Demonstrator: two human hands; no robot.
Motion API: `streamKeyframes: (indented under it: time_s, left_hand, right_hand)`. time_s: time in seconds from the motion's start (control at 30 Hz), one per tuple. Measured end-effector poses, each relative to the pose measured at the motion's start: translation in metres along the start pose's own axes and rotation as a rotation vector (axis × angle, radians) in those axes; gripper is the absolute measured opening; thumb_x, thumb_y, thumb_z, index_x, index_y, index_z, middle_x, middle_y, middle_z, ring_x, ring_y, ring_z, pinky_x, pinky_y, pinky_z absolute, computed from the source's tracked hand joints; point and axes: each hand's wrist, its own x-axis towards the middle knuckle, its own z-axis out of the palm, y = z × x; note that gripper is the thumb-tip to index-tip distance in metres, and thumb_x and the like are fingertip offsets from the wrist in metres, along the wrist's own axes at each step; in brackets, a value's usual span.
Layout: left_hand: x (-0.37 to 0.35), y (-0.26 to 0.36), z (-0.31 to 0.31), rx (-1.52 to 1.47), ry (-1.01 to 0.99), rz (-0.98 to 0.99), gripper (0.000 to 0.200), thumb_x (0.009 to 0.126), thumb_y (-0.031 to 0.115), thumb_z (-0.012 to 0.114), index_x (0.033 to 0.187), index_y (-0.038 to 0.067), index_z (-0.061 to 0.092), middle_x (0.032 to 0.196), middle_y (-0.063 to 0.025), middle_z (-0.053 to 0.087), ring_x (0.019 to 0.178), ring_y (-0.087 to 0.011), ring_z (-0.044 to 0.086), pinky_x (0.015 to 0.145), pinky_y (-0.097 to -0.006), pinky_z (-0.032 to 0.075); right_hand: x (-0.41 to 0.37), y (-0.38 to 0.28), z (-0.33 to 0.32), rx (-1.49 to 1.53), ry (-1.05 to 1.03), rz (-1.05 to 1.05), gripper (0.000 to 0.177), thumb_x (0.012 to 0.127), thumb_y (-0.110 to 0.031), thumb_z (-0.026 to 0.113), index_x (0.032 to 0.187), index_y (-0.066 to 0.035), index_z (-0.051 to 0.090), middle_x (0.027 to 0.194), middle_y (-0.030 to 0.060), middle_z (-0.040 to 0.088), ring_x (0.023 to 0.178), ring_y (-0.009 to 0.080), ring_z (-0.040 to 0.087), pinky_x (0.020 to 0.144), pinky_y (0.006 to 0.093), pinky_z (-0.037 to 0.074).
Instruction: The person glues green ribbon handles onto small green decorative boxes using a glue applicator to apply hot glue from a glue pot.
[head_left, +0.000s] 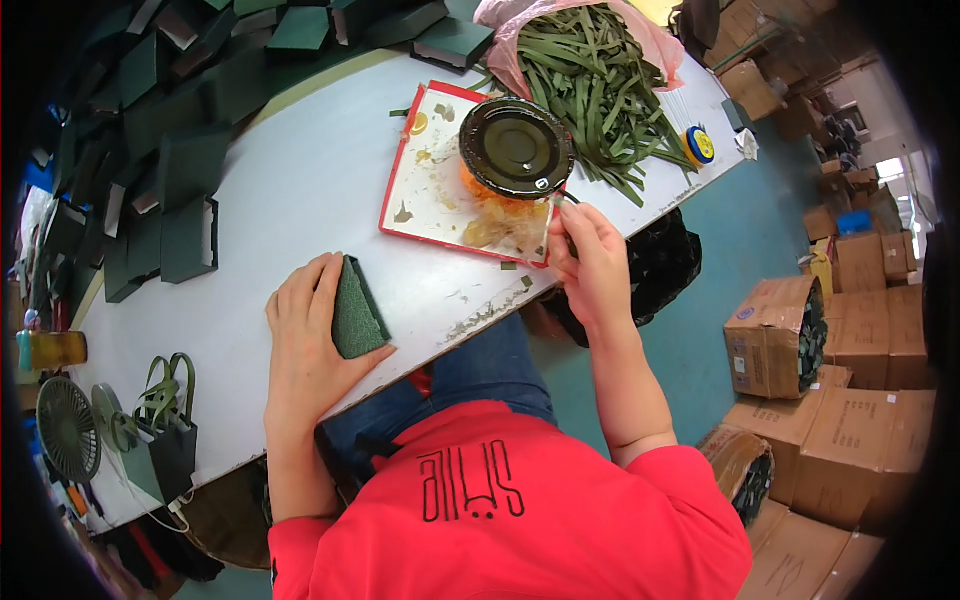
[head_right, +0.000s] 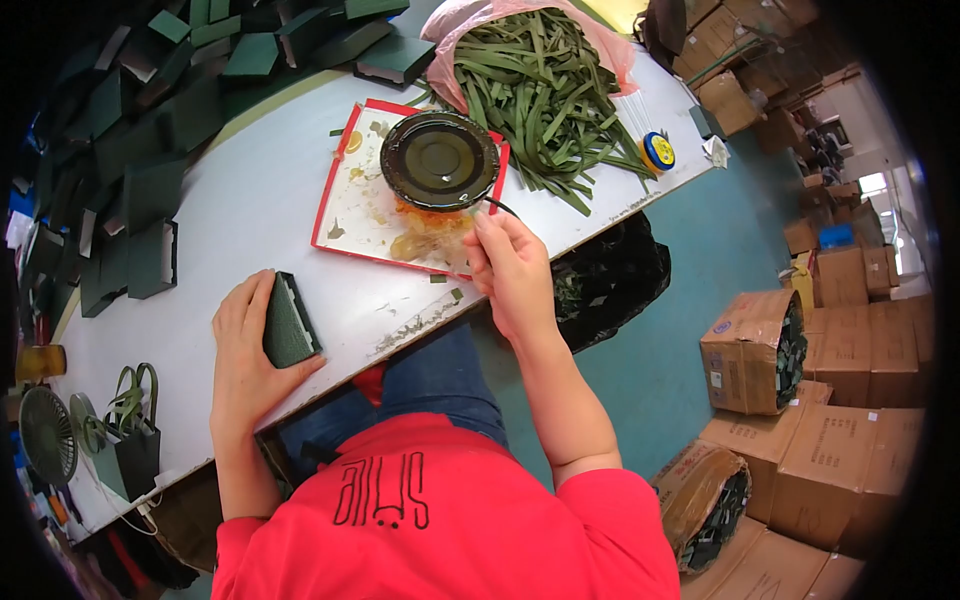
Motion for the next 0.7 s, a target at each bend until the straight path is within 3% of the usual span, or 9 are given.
streamKeyframes:
  time_s: [0.13, 0.37, 0.7]
  left_hand:
    - [0.001, -0.001, -0.005, -0.276, 0.022, 0.061, 0.102, 0.054, 0.026, 0.094, 0.142, 0.002, 0.048, 0.141, -0.0187, 0.048, 0.129, -0.0395, 0.046, 0.108, -0.0468, 0.039]
    - [0.013, 0.006, -0.013, -0.441, -0.021, 0.298, 0.102, 0.054, 0.026, 0.095, 0.141, 0.001, 0.048, 0.141, -0.0163, 0.051, 0.129, -0.0388, 0.048, 0.108, -0.0464, 0.041]
    - [0.016, 0.009, -0.011, -0.493, -0.028, 0.340, 0.103, 0.053, 0.023, 0.095, 0.142, 0.003, 0.047, 0.140, -0.0155, 0.053, 0.126, -0.0391, 0.049, 0.105, -0.0457, 0.043]
  right_hand:
    - [-0.029, 0.000, 0.007, -0.050, -0.193, -0.012, 0.024, 0.102, -0.023, 0.058, 0.086, -0.005, 0.061, 0.065, -0.0027, 0.052, 0.052, 0.0027, 0.038, 0.047, 0.0203, 0.027]
    - [-0.064, 0.005, 0.042, -0.219, -0.712, 0.371, 0.022, 0.102, -0.022, 0.059, 0.090, -0.003, 0.063, 0.074, -0.0032, 0.057, 0.064, 0.0022, 0.045, 0.057, 0.0205, 0.036]
    - [-0.066, 0.017, 0.052, -0.310, -0.750, 0.387, 0.031, 0.102, -0.026, 0.060, 0.081, -0.004, 0.063, 0.068, -0.0059, 0.054, 0.062, 0.0010, 0.042, 0.054, 0.0214, 0.033]
